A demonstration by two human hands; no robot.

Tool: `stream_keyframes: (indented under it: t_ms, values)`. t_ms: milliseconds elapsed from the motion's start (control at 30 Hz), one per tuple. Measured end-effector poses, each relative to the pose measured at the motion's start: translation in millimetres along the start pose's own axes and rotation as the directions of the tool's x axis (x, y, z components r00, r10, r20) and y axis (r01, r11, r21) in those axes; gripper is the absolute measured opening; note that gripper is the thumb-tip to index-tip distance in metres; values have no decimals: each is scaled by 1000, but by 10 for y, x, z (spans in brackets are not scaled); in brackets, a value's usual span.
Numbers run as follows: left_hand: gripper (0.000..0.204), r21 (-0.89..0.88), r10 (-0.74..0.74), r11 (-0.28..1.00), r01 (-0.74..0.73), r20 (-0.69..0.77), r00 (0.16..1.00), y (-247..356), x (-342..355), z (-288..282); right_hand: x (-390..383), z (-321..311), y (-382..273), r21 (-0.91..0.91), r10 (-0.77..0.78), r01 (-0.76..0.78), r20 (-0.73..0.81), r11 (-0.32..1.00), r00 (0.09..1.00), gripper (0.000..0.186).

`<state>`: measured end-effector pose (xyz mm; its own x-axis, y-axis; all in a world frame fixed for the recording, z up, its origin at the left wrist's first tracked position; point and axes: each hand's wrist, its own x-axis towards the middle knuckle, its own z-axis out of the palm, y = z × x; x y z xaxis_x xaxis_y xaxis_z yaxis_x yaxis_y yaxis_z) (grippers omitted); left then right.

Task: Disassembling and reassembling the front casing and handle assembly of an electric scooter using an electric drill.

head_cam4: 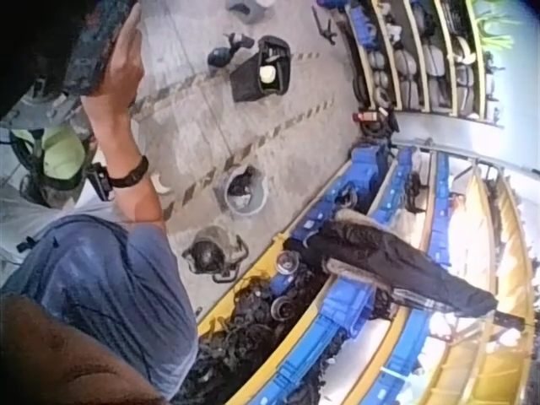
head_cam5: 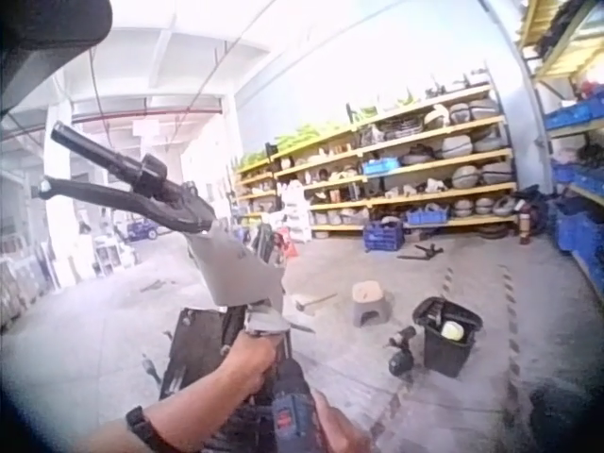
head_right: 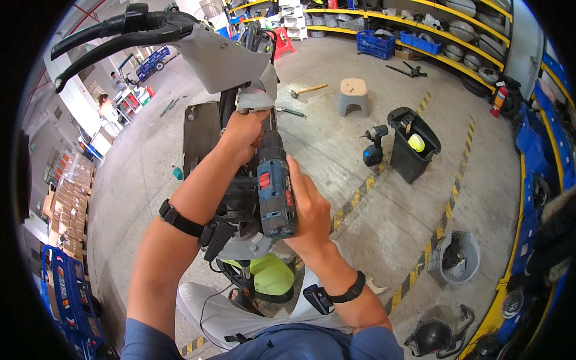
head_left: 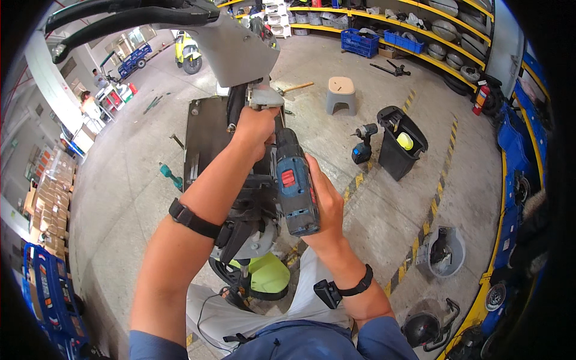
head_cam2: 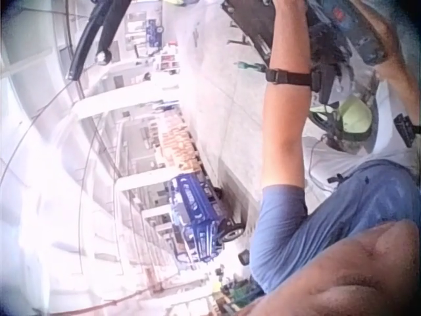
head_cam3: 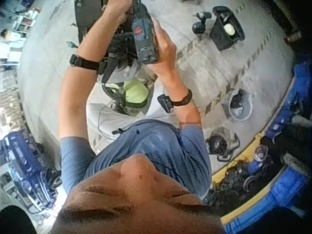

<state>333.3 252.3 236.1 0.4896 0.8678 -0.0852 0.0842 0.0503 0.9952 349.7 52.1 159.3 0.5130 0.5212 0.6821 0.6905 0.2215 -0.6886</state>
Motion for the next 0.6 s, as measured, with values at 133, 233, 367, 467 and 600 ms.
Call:
stream_keyframes:
  t_ms: [133,233,367,467,600]
  values:
    - [19,-54,-71,996,70,-23,997,23,-22,55,40,-96,71,12,-14,13,34,1000,999,74]
    - [23,-142,-47,989,46,-2,999,-7,-46,72,84,-192,128,18,-49,48,64,999,997,73]
    - [21,-177,-60,983,56,-14,998,-57,-37,32,123,-305,186,-3,-64,66,163,998,985,72]
    - [19,-209,-59,975,78,96,994,-60,-20,-58,148,-361,349,65,-149,142,124,988,981,74]
    - [18,-96,-123,984,149,238,963,-21,-114,-243,67,-566,531,111,-220,205,149,972,964,72]
